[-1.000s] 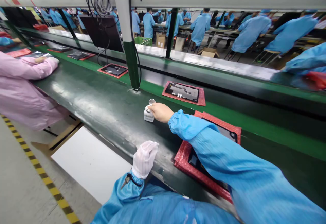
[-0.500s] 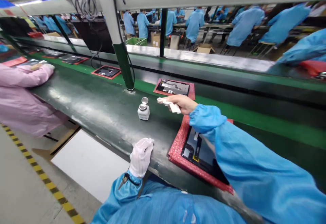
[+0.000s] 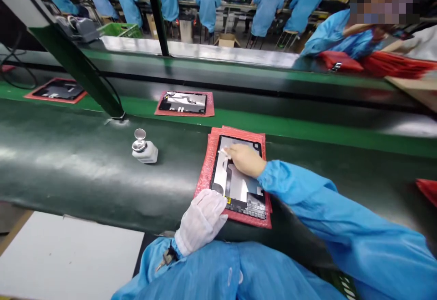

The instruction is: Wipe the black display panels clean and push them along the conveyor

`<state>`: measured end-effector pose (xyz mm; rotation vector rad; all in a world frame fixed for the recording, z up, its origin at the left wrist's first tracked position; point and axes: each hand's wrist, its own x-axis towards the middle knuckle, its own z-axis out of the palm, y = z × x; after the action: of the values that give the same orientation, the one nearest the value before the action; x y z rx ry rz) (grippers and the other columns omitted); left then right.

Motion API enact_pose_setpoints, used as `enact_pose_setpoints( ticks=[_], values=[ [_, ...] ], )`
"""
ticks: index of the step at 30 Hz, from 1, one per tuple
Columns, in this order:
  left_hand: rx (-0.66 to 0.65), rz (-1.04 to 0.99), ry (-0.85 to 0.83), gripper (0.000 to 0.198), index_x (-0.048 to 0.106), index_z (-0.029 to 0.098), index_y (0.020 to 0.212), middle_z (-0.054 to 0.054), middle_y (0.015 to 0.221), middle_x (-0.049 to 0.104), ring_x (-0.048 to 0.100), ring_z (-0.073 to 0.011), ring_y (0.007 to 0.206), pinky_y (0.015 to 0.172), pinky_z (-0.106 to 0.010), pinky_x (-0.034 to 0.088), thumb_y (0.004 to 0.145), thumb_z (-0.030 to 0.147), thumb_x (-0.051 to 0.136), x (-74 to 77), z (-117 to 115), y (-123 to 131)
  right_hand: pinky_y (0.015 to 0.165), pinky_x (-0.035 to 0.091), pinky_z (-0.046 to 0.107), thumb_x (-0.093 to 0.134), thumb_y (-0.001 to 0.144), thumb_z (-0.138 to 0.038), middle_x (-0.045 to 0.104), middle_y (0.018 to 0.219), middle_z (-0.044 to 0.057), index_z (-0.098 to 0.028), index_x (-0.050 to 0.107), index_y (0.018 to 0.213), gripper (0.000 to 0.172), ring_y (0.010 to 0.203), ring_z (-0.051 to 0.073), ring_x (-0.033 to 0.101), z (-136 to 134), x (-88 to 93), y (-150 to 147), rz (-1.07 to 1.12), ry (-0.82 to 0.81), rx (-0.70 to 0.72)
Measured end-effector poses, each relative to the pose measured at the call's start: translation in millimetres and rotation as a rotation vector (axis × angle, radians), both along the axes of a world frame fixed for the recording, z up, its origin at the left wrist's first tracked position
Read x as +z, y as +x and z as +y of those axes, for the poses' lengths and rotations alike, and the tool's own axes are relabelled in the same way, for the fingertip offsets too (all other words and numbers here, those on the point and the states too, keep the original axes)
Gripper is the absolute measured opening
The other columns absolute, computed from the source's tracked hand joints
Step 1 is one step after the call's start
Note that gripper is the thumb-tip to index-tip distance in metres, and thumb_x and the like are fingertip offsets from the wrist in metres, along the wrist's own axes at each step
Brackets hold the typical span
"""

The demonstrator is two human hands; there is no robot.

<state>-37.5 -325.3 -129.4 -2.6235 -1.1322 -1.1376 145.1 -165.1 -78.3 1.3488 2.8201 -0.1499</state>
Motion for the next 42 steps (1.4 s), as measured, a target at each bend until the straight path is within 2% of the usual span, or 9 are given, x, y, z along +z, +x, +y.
enact_pose_setpoints(
  ticks=[3,8,13,20,25,29,34,38,42],
  values=[
    [0.018,0.01,0.002,0.03,0.057,0.009,0.117,-0.011,0.109,0.069,0.06,-0.0215,0.112,0.106,-0.041,0.045,0.09,0.022,0.052,-4.3,-4,-2,0.085,0.045,0.033,0.039,0.087,-0.006,0.066,0.098,0.018,-0.004,0.063,0.115,0.036,0.089,0.022,0.061,4,-0.5,-2,-0.034,-0.01,0.002],
    [0.045,0.044,0.044,0.032,0.056,0.01,0.119,-0.01,0.108,0.07,0.061,-0.021,0.111,0.105,-0.042,0.046,0.089,0.02,0.056,-9.4,-6,-2,0.08,0.044,0.031,0.038,0.088,-0.007,0.066,0.09,0.013,-0.009,0.061,0.118,0.038,0.083,0.019,0.06,-3,-6.7,3,0.077,-0.074,0.265],
    [0.053,0.07,0.035,0.033,0.056,0.009,0.12,-0.012,0.111,0.069,0.061,-0.0226,0.112,0.105,-0.044,0.046,0.088,0.018,0.057,-10.6,-6,-2,0.081,0.043,0.03,0.041,0.084,-0.003,0.066,0.092,0.015,-0.006,0.065,0.102,0.031,0.084,0.019,0.059,20,2.8,-4,-0.009,-0.076,0.018],
    [0.043,0.063,0.067,0.031,0.057,0.01,0.118,-0.008,0.102,0.072,0.065,-0.0182,0.104,0.109,-0.04,0.042,0.087,0.012,0.056,-5.9,-5,-2,0.078,0.049,0.035,0.043,0.085,-0.008,0.066,0.09,0.015,-0.006,0.057,0.123,0.04,0.084,0.021,0.06,-57,-14.0,7,0.13,-0.132,0.407],
    [0.014,0.076,0.005,0.039,0.052,0.012,0.128,-0.009,0.105,0.071,0.065,-0.0192,0.106,0.107,-0.04,0.044,0.089,0.011,0.053,-3.9,-5,-4,0.082,0.05,0.04,0.04,0.084,-0.006,0.066,0.097,0.018,-0.005,0.057,0.123,0.043,0.087,0.022,0.061,-56,-15.4,25,0.14,-0.031,0.139],
    [0.032,0.08,0.021,0.044,0.05,0.01,0.131,-0.01,0.107,0.071,0.064,-0.0201,0.108,0.108,-0.041,0.043,0.088,0.01,0.055,-5.3,-8,-6,0.078,0.05,0.036,0.042,0.084,-0.008,0.067,0.097,0.014,-0.009,0.057,0.125,0.043,0.085,0.021,0.06,-67,-13.9,39,0.138,-0.098,0.274],
    [0.024,0.065,0.006,0.051,0.044,0.012,0.138,-0.009,0.109,0.071,0.064,-0.0195,0.108,0.109,-0.041,0.043,0.088,0.009,0.056,-6.7,-10,-7,0.079,0.048,0.037,0.041,0.083,-0.006,0.066,0.092,0.016,-0.005,0.057,0.123,0.044,0.081,0.021,0.059,-72,-10.6,52,0.049,-0.041,-0.051],
    [0.021,0.076,0.001,0.051,0.045,0.009,0.137,-0.01,0.11,0.071,0.063,-0.0193,0.11,0.113,-0.041,0.038,0.087,0.006,0.057,-9.9,-11,-9,0.075,0.047,0.034,0.042,0.083,-0.006,0.066,0.094,0.014,-0.011,0.056,0.127,0.047,0.083,0.021,0.058,-78,-7.5,49,0.069,-0.13,0.156],
    [0.023,0.093,-0.014,0.054,0.042,0.01,0.14,-0.01,0.112,0.07,0.063,-0.0198,0.111,0.112,-0.041,0.038,0.088,0.007,0.056,-11.3,-11,-10,0.08,0.046,0.037,0.041,0.08,-0.002,0.066,0.099,0.019,-0.003,0.057,0.124,0.047,0.085,0.023,0.059,-58,1.1,54,-0.056,-0.094,-0.189]
  ],
)
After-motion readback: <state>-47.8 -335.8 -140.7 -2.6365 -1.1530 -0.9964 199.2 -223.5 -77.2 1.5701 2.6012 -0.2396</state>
